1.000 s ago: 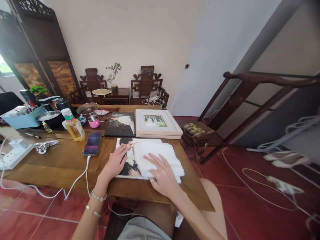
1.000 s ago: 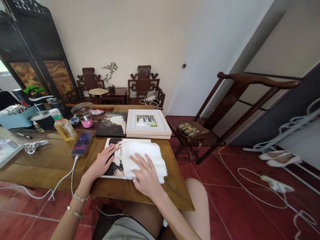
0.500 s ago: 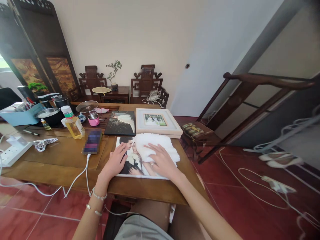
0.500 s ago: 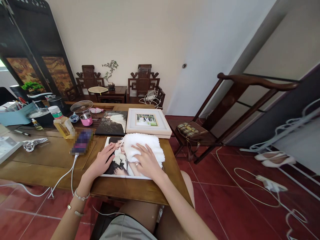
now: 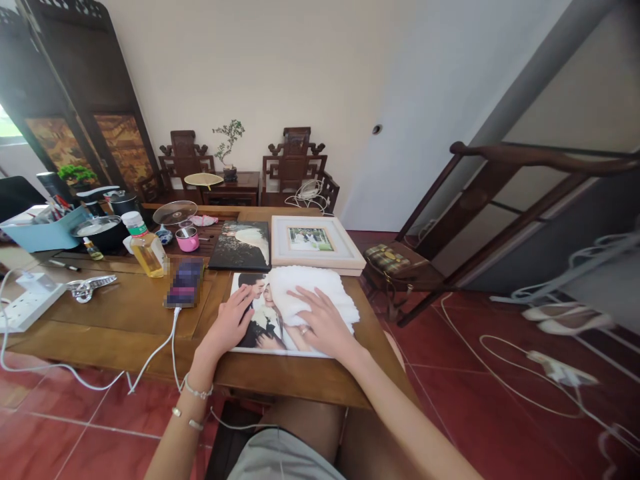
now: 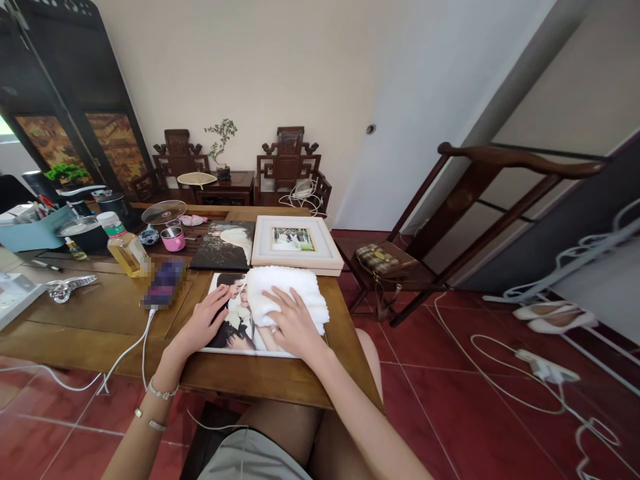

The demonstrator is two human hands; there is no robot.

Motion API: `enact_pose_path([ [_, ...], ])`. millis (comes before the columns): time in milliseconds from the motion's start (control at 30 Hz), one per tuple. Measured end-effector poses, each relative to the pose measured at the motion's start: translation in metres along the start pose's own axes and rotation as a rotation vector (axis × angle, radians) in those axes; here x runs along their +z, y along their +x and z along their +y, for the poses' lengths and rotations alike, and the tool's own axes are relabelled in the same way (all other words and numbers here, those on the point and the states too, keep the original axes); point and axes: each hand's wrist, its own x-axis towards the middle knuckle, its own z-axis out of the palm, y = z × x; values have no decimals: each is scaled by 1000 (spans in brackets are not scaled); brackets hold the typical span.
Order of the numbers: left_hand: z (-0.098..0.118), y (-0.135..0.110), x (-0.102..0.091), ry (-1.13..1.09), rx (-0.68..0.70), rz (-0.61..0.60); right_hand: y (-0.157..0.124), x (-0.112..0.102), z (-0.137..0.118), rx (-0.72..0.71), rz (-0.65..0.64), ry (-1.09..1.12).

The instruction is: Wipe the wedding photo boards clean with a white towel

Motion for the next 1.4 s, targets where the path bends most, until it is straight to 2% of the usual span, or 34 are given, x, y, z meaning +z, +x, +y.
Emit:
enact_pose_path([
  [933, -3, 1, 2, -13, -5, 2, -1, -1, 2, -14, -7, 3],
  [1133, 0, 1, 1, -16, -15, -7, 1, -6, 3, 113, 14, -13],
  [1233, -1, 1, 2, -14, -20, -4, -11, -12, -8, 136, -23, 7],
  [1400, -2, 1, 3, -1, -20, -9, -53, -25, -54, 44, -65, 53],
])
